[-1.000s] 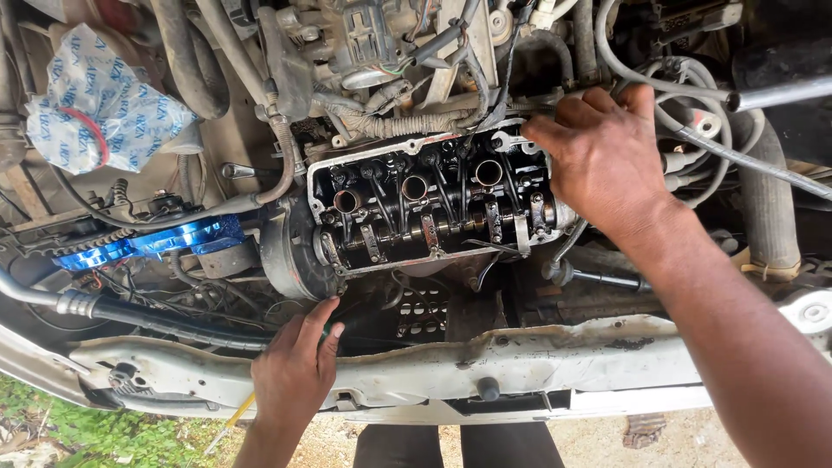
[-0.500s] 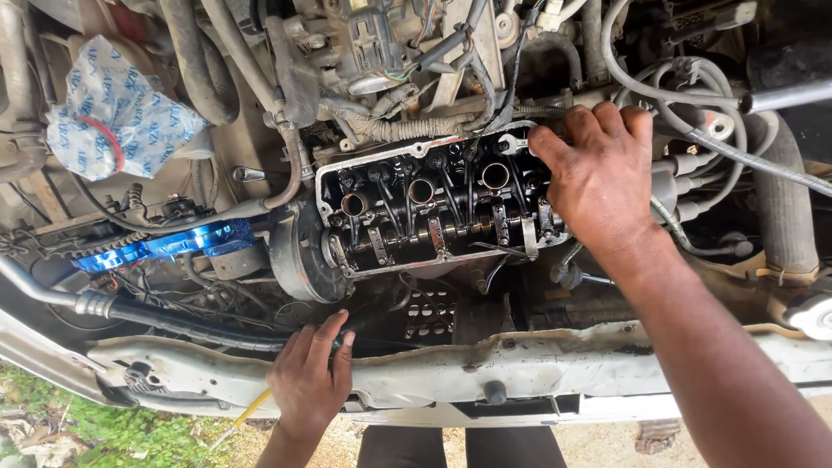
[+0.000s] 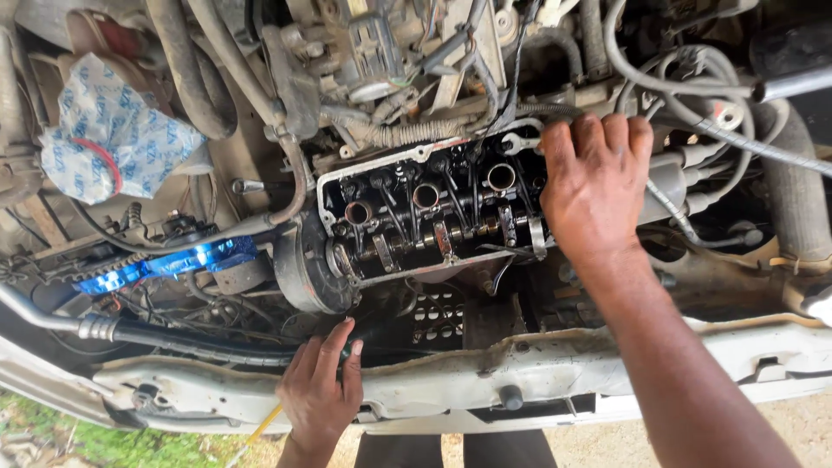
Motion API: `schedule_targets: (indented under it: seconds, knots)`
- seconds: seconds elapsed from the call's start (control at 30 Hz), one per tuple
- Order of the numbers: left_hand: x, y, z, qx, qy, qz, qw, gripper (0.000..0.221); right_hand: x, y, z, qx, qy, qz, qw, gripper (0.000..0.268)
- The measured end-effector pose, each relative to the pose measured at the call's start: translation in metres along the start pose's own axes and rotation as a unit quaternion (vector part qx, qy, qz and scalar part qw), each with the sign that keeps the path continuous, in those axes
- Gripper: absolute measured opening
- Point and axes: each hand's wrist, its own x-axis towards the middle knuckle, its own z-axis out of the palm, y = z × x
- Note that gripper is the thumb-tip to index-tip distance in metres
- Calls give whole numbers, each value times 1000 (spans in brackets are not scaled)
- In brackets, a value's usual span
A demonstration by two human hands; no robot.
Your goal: Repairing or adjusting components within a vehicle engine bay using tools like wrenches and screwdrivers.
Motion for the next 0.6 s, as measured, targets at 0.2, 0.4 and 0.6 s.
schedule_targets:
  seconds: [0.2,0.4,0.6]
  knots:
    - [-5,-6,3,-2,-2,-8,1000,35,3,-8,-6,18,5,15,1000,9]
    - [0,-4,3,-1,9,-9,1000,36,5,-16,-3,16,4,55,998,8]
    - [1,-3,1,-5,0,-21,1000,36,4,-26,-6,16,-17,92,996,15]
